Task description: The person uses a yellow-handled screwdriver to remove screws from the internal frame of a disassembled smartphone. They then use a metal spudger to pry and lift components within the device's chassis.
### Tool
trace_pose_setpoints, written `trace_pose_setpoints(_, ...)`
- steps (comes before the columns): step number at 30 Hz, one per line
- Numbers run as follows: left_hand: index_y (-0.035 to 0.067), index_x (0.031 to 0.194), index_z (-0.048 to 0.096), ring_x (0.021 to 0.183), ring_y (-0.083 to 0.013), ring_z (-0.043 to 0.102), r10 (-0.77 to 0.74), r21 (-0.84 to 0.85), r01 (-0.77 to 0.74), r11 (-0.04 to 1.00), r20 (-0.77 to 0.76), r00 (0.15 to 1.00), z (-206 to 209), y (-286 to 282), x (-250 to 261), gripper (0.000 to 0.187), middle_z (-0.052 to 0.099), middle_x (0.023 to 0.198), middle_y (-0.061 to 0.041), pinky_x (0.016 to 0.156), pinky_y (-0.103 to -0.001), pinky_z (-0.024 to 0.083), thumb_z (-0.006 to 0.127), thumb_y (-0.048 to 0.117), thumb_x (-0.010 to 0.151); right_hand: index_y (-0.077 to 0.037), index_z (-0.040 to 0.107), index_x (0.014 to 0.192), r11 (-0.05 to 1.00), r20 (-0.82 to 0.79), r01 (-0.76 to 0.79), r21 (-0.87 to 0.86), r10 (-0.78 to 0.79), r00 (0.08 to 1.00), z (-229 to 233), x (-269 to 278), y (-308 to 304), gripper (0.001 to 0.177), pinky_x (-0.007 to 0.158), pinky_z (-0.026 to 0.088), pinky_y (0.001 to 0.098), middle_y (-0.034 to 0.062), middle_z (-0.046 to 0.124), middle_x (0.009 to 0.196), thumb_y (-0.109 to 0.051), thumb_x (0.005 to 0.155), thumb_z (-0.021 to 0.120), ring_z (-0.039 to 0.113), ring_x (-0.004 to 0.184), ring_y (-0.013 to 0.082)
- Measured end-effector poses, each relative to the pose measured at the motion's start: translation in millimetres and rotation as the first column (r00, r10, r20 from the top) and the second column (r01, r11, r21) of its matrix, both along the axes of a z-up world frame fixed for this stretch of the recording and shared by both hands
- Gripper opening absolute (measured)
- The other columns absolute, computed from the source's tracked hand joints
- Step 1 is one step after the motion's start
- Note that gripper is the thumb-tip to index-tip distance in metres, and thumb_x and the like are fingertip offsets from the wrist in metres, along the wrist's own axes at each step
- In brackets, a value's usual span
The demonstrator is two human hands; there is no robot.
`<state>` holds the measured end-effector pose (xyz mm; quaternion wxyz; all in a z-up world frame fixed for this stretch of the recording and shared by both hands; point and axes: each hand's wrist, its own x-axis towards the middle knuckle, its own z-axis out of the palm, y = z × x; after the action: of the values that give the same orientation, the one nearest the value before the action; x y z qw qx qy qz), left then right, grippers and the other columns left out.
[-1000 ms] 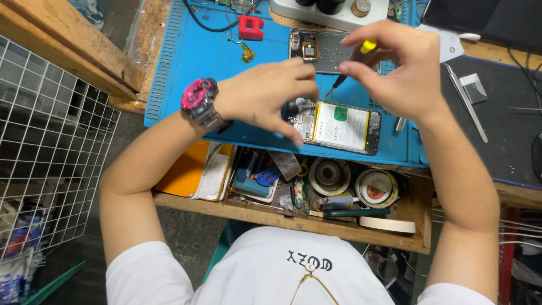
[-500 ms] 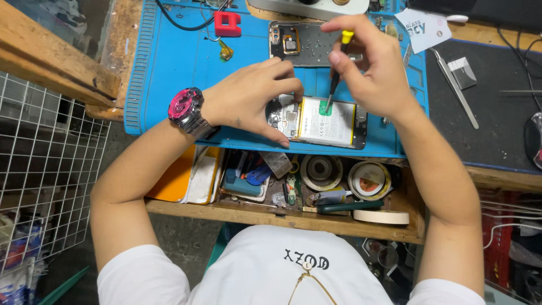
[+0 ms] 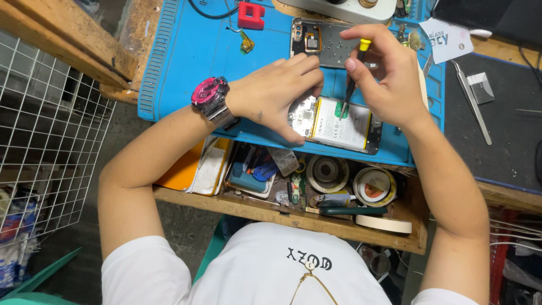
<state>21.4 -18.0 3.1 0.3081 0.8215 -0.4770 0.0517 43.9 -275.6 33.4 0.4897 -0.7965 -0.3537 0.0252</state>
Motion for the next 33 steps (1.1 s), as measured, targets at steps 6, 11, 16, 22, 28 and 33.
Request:
trace_pose_setpoints(6,0.001,0.113,0.05,0.102,-0.0308,0.053,-0.062,-0.079,0.051,0.996,-0.151,0.987,0.9,5.1,1.9,0.074,0.053,0.108,-0.012,0.088,-0.041,0.047,0.094,0.044,0.071,-0.003,0.056,0.139,0.999,-0.026,-0.005,0.036,0.006,1.0,-1.2,-0.5,0.5,0.028,0.078,0.054,0.0216,0.0011,0.06,0.099,-0.003,0.112,0.063,0.061,0.09,0.0066)
trace_pose_setpoints(11,0.003,0.118,0.055,0.099,-0.0262,0.06,-0.059,-0.13,0.021,0.991,-0.304,0.951,6.1,9.9,2.8,0.073,0.06,0.112,-0.01,0.085,-0.037,0.051,0.093,0.044,0.071,-0.007,0.052,0.139,0.984,-0.085,0.003,0.18,0.012,0.996,3.9,-4.6,3.0,0.025,0.073,0.054,0.0201,-0.003,0.057,0.093,-0.006,0.114,0.057,0.061,0.084,0.0051)
trace_pose_setpoints(16,0.005,0.125,0.057,0.107,-0.0253,0.059,0.034,-0.18,-0.071,0.981,-0.2,0.979,6.6,18.2,8.3,0.066,0.058,0.118,-0.009,0.094,-0.038,0.053,0.092,0.041,0.084,-0.007,0.069,0.122,0.997,0.074,0.058,-0.056,-0.053,0.996,6.4,-3.6,1.4,0.027,0.062,0.042,0.0266,0.003,0.048,0.08,0.004,0.104,0.051,0.048,0.067,0.0117)
trace_pose_setpoints(22,0.004,0.12,0.062,0.108,-0.0346,0.049,0.238,0.071,-0.238,0.969,0.008,0.971,5.8,34.2,2.6,0.062,0.051,0.117,-0.015,0.085,-0.045,0.051,0.087,0.04,0.076,-0.013,0.074,0.108,0.876,0.224,-0.108,-0.469,0.237,0.945,10.0,-4.8,8.7,0.043,0.064,0.049,0.0396,0.0113,0.054,0.095,-0.035,0.074,0.089,0.06,0.079,0.0279)
trace_pose_setpoints(28,0.004,0.121,0.066,0.11,-0.0383,0.05,0.244,0.249,-0.282,0.927,0.17,0.955,8.3,45.0,-5.8,0.065,0.052,0.118,-0.019,0.083,-0.048,0.05,0.086,0.048,0.077,-0.01,0.065,0.116,0.743,0.138,-0.072,-0.666,0.218,0.966,11.8,-10.0,12.7,0.091,0.077,0.051,0.046,0.0118,0.056,0.104,-0.054,0.043,0.097,0.063,0.093,0.0349)
trace_pose_setpoints(33,0.003,0.123,0.065,0.114,-0.0383,0.049,0.194,0.146,-0.218,0.965,0.159,0.968,8.7,30.5,-11.2,0.07,0.053,0.124,-0.018,0.09,-0.048,0.047,0.083,0.055,0.081,-0.006,0.062,0.113,0.783,0.158,-0.083,-0.616,0.226,0.961,7.6,-10.5,14.4,0.089,0.08,0.052,0.0457,0.0143,0.054,0.105,-0.053,0.046,0.097,0.062,0.096,0.0362)
